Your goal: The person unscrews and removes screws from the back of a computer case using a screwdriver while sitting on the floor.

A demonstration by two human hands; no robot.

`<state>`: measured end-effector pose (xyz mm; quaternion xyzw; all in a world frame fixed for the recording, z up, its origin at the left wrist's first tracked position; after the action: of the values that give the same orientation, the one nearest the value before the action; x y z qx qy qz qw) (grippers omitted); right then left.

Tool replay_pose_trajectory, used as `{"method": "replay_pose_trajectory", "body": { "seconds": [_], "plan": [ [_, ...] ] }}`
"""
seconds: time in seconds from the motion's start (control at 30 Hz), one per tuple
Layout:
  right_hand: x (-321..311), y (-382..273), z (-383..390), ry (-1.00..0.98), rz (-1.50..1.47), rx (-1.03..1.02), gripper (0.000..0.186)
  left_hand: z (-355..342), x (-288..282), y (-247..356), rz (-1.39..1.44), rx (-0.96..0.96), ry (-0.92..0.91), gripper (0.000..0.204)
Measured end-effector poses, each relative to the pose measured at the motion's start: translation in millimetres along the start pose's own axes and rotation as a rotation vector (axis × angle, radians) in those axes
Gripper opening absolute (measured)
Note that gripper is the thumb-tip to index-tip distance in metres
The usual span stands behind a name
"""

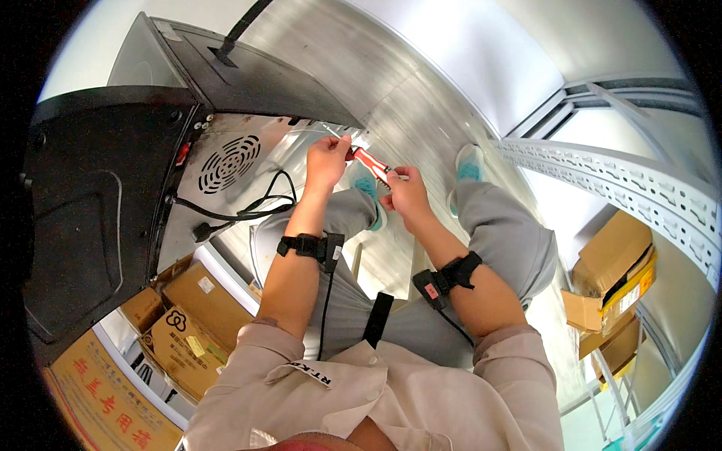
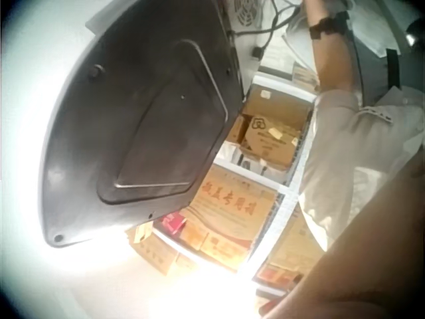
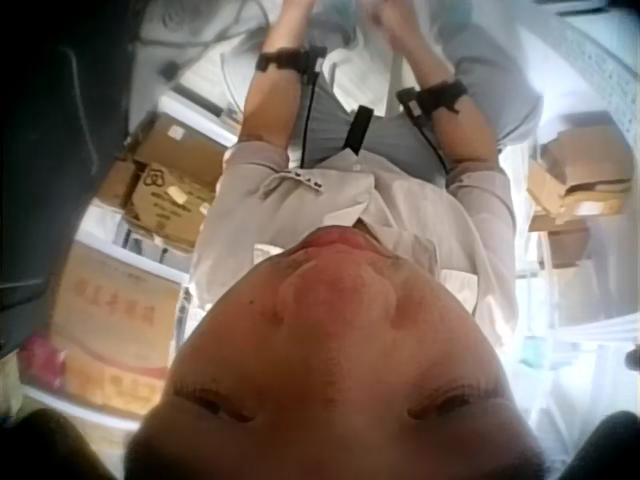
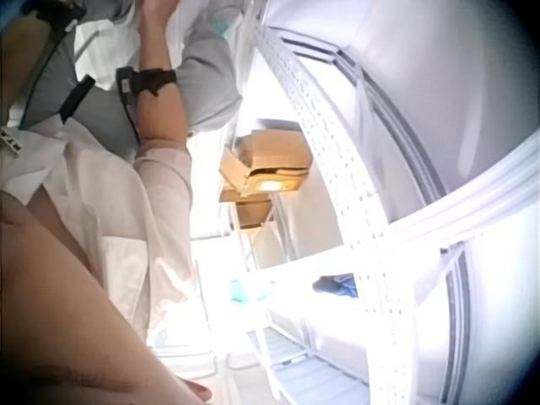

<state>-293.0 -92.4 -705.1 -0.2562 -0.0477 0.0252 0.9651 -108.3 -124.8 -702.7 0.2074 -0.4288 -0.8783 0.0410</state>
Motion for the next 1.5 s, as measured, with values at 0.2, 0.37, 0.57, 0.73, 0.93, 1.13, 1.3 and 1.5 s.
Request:
{"method": "replay_pose_trajectory", "body": {
  "seconds": [0.2,0.37,0.57,0.73,0.93,1.13,1.3,1.5],
  "plan": [
    [-4.4,-0.9,-3.3,-0.156,0.033,0.139,0.038,-6.0,1.0,-8.3,0.096,-0.001,-0.038,0.028],
    [-1.8,-3.9,-7.3,-0.094,0.082,-0.09,0.031,0.5,-1.6,2.4,0.097,-0.026,-0.047,0.026],
    [3.4,9.7,-12.7,0.207,0.432,-0.872,0.033,1.1,-1.6,2.9,0.091,-0.024,-0.015,0.023],
    [5.6,6.3,-13.5,-0.087,0.091,-0.231,0.027,-4.2,-2.7,-5.1,0.068,0.006,-0.042,0.023],
    [5.0,14.0,-13.2,-0.353,-0.126,0.204,0.036,-4.5,-4.1,-6.9,0.109,0.039,-0.033,0.023],
    [15.8,11.8,-11.7,0.118,0.384,-0.84,0.03,-3.8,-4.1,-4.3,0.089,0.064,-0.029,0.024],
    [16.8,8.0,-15.6,-0.07,0.156,-0.557,0.023,-6.2,-6.1,-7.0,0.07,0.056,-0.03,0.024],
    [16.7,17.7,-18.8,-0.456,-0.332,0.233,0.03,-2.6,-7.3,-1.1,0.11,0.059,-0.024,0.023]
  ]
}}
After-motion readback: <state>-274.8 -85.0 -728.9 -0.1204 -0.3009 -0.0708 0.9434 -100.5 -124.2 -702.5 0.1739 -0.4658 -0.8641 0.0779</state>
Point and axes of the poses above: each hand's wrist, its own z-axis away from the middle knuckle, its own x-axis out of the palm, y = z × x, the point moved 4 cm from there along -z, towards the middle knuckle, and after that the axes turned 2 degrees about x, right-handed, at the moved point
